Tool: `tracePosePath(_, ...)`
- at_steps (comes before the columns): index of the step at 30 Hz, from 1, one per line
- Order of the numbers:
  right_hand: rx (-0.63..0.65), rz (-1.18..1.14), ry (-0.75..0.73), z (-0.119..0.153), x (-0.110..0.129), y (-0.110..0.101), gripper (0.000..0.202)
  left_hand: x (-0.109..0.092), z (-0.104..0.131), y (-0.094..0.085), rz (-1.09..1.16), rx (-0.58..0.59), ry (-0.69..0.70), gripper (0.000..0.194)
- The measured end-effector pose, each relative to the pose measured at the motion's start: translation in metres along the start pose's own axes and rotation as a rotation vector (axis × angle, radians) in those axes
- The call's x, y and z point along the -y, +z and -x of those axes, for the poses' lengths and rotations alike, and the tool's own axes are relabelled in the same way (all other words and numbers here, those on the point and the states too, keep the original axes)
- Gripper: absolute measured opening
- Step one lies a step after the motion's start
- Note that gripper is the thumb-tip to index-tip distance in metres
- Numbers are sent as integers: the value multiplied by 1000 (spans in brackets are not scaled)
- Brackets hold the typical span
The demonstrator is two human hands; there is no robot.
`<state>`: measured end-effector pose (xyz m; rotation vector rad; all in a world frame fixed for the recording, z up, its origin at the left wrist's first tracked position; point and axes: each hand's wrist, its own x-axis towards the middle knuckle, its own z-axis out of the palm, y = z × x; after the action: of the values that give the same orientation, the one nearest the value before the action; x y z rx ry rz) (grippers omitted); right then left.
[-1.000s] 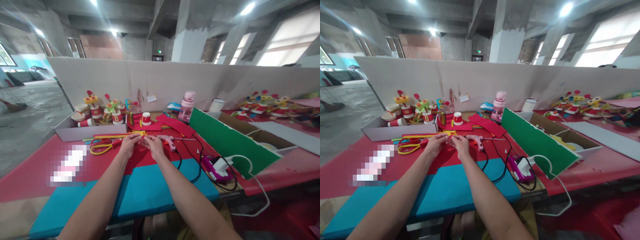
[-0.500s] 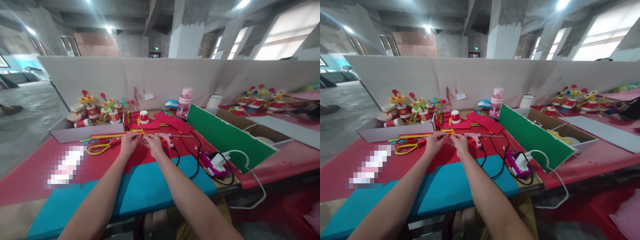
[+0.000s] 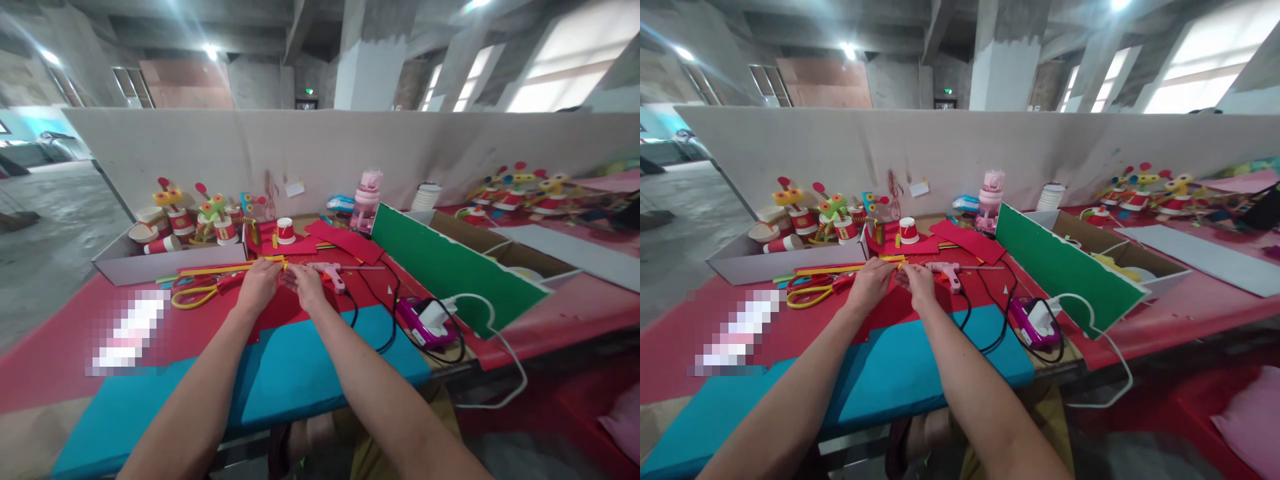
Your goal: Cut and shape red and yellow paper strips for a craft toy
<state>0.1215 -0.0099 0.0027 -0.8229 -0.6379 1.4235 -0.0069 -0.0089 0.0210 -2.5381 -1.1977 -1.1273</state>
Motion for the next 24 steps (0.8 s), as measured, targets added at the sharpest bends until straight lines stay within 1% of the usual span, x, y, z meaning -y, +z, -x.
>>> tracePosePath(3,-24,-35,23,0,2,1,27,-4,-2,-1,-16,21,16,26)
tracePosePath(5,-13,-28,8,0,2,0,29,-5,-2,0,0,32,14,26)
tracePosePath(8,7,-20,-13,0,0,-2,27,-3,0,3,76,13,-36,25)
tracePosePath(10,21,-17,-25,-1,-1,-3,25,0,2,5,208,-27,-121,26)
tracePosePath(11,30,-9,-36,-2,-1,-3,24,2,2,6,304,-61,-189,25)
tracePosePath(14,43,41,-76,-3,-2,-2,23,5,3,6,633,-187,-456,22)
tracePosePath(16,55,109,-105,-3,-3,-2,22,6,2,5,832,-220,-594,23)
tracePosePath(17,74,155,-124,-3,-4,-1,21,6,1,5,915,-209,-629,25)
tracePosePath(19,128,244,-172,-3,-5,-2,20,7,0,5,1015,-155,-647,29)
tracePosePath(21,158,297,-221,-3,-7,-3,22,7,0,6,1022,-104,-645,25)
tracePosePath(24,118,343,-289,-5,-10,-5,23,8,0,7,999,-90,-673,18)
